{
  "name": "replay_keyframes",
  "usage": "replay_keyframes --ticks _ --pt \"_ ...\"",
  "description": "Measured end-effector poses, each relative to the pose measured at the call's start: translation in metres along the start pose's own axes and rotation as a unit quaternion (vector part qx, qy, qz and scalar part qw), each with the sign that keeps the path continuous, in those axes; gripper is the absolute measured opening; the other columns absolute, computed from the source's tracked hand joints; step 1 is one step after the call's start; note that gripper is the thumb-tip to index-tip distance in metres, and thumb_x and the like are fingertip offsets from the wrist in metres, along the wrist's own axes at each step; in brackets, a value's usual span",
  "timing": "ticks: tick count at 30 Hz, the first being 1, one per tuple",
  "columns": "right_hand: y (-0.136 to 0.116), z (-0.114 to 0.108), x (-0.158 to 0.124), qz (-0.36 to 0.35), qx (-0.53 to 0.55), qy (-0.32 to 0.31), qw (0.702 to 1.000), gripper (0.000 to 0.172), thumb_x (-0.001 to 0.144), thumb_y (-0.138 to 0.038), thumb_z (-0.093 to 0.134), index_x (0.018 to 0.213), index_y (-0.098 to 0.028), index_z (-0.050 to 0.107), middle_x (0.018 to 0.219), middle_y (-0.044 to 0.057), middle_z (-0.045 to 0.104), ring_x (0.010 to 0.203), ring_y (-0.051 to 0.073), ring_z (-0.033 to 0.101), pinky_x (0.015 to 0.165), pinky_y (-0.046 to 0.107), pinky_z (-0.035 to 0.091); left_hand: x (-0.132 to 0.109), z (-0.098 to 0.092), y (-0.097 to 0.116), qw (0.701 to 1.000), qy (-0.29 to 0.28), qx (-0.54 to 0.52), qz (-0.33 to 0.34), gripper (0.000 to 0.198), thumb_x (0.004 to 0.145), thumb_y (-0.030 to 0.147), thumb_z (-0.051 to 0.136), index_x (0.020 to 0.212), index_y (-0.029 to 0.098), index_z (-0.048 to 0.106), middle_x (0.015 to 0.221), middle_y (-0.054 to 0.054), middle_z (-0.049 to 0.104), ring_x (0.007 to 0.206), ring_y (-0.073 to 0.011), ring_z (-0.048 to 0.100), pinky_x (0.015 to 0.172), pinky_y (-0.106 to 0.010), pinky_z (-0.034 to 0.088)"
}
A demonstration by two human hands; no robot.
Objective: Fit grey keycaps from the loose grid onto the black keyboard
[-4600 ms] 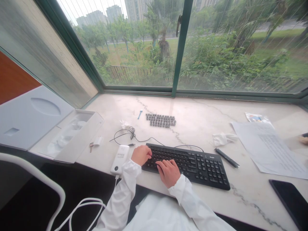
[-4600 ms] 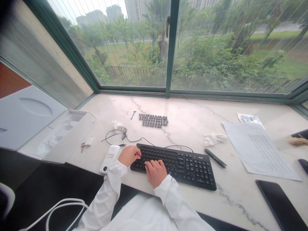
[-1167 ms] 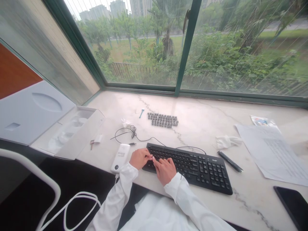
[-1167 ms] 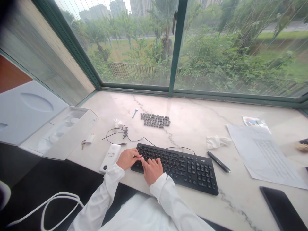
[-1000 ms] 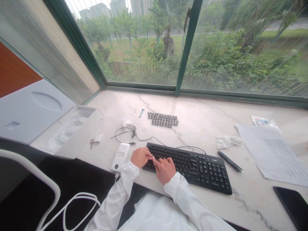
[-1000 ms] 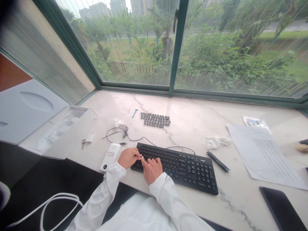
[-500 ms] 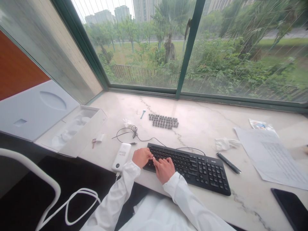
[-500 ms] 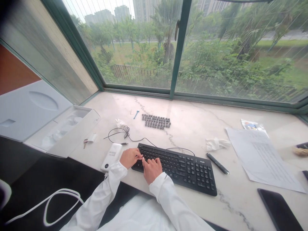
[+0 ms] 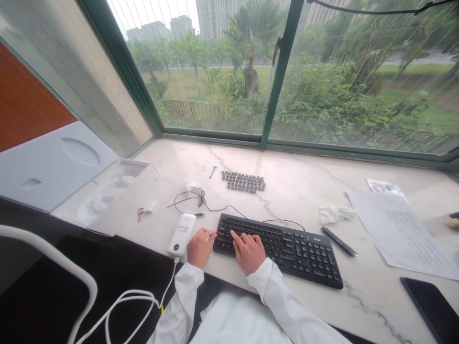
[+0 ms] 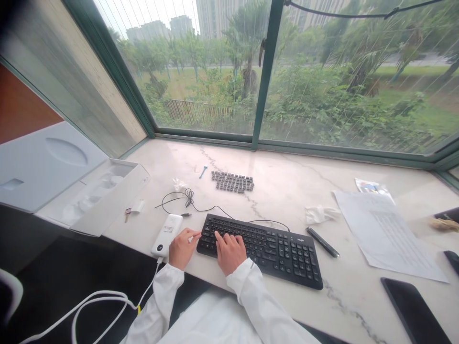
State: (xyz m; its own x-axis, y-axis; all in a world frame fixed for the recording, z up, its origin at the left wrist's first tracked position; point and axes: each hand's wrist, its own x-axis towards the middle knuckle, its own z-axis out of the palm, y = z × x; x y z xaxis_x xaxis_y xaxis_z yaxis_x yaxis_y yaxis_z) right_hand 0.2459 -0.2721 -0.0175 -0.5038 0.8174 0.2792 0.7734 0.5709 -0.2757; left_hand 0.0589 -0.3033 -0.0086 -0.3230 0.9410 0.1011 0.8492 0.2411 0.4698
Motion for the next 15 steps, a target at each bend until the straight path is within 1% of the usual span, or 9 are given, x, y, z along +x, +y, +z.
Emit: replay_keyframes --ticks 3,5,8,10,13,15 --pt "-0.0052 -0.0015 0.0017 -0.016 0.005 -0.009 1.0 0.043 0.092 -0.025 0.042 0.135 -0.029 0.041 0.085 0.003 0.057 0.076 0.015 0.049 0.076 0.032 0.026 -0.0005 0.0001 0.0009 1.0 0.01 0.006 -0.002 0.019 0.088 0.035 0.051 0.092 0.032 0.07 0.091 0.002 0.066 0.072 -0.0104 0.06 0.062 -0.022 0.038" --pt "-0.0072 -0.0009 0.0031 -0.023 0.005 -0.021 1.0 0.04 0.092 -0.028 0.044 0.132 -0.03 0.045 0.085 0.003 0.055 0.076 0.015 0.047 0.075 0.032 0.026 -0.0003 0.0 0.0025 1.0 0.012 0.008 -0.001 0.019 0.088 0.034 0.051 0.093 0.032 0.069 0.091 0.003 0.066 0.072 -0.01 0.06 0.062 -0.022 0.038" --pt "-0.0088 -0.0012 0.0056 -0.019 0.003 -0.029 0.999 0.032 0.091 -0.034 0.046 0.121 -0.03 0.054 0.087 0.004 0.054 0.077 0.016 0.046 0.074 0.032 0.026 -0.0002 -0.0003 0.0056 1.0 0.009 0.009 0.004 0.019 0.088 0.034 0.051 0.094 0.033 0.069 0.091 0.003 0.066 0.072 -0.0098 0.06 0.062 -0.021 0.038" --pt "-0.0098 -0.0031 0.0062 -0.016 0.007 -0.025 1.0 0.03 0.092 -0.034 0.045 0.119 -0.029 0.056 0.088 0.003 0.053 0.078 0.016 0.045 0.074 0.032 0.025 -0.0002 -0.0005 0.0073 1.0 0.007 0.008 0.007 0.019 0.088 0.034 0.051 0.094 0.033 0.069 0.091 0.003 0.066 0.073 -0.01 0.06 0.062 -0.021 0.038" --pt "-0.0114 -0.006 0.0035 -0.022 0.025 -0.014 0.999 0.03 0.093 -0.031 0.042 0.12 -0.028 0.055 0.087 0.003 0.053 0.078 0.015 0.046 0.076 0.032 0.025 0.0 -0.0007 0.0086 1.0 0.009 0.007 0.008 0.019 0.088 0.034 0.05 0.094 0.032 0.069 0.092 0.002 0.066 0.075 -0.0106 0.061 0.062 -0.021 0.038" --pt "-0.0119 -0.0062 0.0009 -0.025 0.035 -0.015 0.999 0.027 0.093 -0.031 0.042 0.114 -0.028 0.059 0.084 0.002 0.053 0.077 0.014 0.046 0.076 0.032 0.025 0.0006 -0.0009 0.009 1.0 0.012 0.008 0.007 0.019 0.088 0.034 0.05 0.094 0.032 0.069 0.092 0.002 0.066 0.076 -0.0109 0.061 0.063 -0.021 0.038"
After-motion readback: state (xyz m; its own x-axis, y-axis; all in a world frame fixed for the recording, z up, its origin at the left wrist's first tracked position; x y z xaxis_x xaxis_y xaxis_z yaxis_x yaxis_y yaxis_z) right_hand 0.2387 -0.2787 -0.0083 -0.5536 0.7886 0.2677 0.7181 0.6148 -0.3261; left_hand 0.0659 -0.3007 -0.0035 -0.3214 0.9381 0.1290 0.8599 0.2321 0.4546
